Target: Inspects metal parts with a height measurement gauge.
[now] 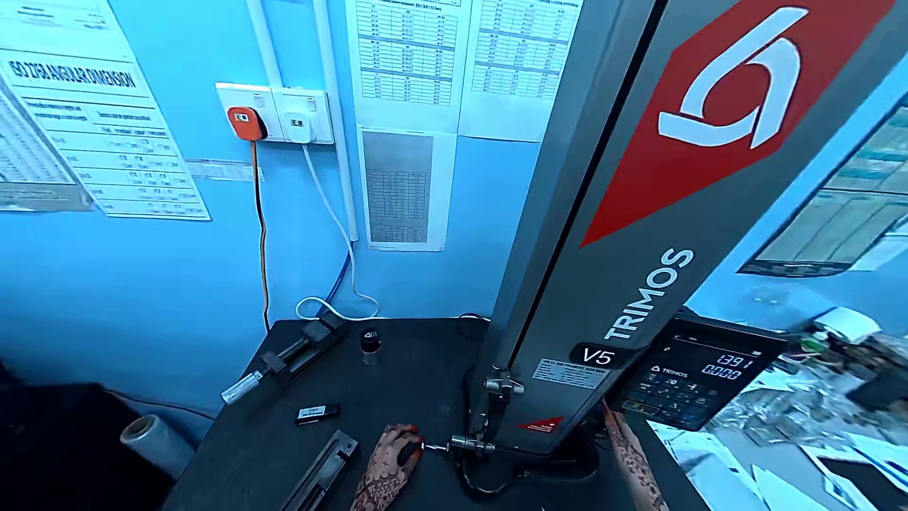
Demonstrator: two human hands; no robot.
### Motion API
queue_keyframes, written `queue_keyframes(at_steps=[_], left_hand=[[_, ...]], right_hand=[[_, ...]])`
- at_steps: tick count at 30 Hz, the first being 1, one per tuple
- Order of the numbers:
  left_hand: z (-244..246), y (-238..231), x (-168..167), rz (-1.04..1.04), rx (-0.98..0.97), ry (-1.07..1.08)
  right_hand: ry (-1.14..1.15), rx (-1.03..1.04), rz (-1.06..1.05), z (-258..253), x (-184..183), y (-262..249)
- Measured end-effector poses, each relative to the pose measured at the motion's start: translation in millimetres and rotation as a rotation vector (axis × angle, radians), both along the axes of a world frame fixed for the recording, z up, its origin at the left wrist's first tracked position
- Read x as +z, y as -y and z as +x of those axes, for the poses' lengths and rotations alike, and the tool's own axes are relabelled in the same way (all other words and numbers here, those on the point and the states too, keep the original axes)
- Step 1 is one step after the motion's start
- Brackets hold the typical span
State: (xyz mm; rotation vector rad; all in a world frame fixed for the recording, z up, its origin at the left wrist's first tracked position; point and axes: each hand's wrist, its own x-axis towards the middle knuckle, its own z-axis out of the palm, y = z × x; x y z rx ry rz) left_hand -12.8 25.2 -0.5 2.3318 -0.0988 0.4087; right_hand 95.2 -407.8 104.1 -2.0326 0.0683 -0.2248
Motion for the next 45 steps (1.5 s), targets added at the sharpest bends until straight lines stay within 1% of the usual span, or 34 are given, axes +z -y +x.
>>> queue_keyframes(at_steps=[6,10,15,23,26,35,39,45], left_hand=[[-0.9,1.7,2.6,-0.009,0.005,-0.009],[0.1,1.1,0.9,-0.01,-0.006,-0.01],[-0.7,1.2,0.3,-0.004,0.0,0.0],[-2.4,1.7,8.1,-0.033,-0.034,-0.017],[-2.5,0.4,8.1,-0.035,-0.038,-0.011],[1.4,0.1,5.8,-0.034,-0.04,-0.019],[1.5,0.9,4.4,-0.049,-0.006,-0.029],[0.5,-1.0,5.4,-0.055,-0.008,-0.067]], right_hand=[[-0.034,-0.05,0.126,0.0,-4.3,-4.7],[-0.051,-0.024,0.187,-0.9,-9.2,3.2],[-0.061,0.009,0.212,-2.7,-9.8,8.5],[-0.062,0.087,0.32,-8.4,-7.4,17.1],[-0.05,0.104,0.307,-8.5,-7.3,14.4],[-0.062,-0.058,0.204,7.4,-1.8,-0.4],[-0.093,-0.084,0.177,8.1,-0.3,-2.2],[-0.104,-0.074,0.18,6.8,-1.0,-4.1]])
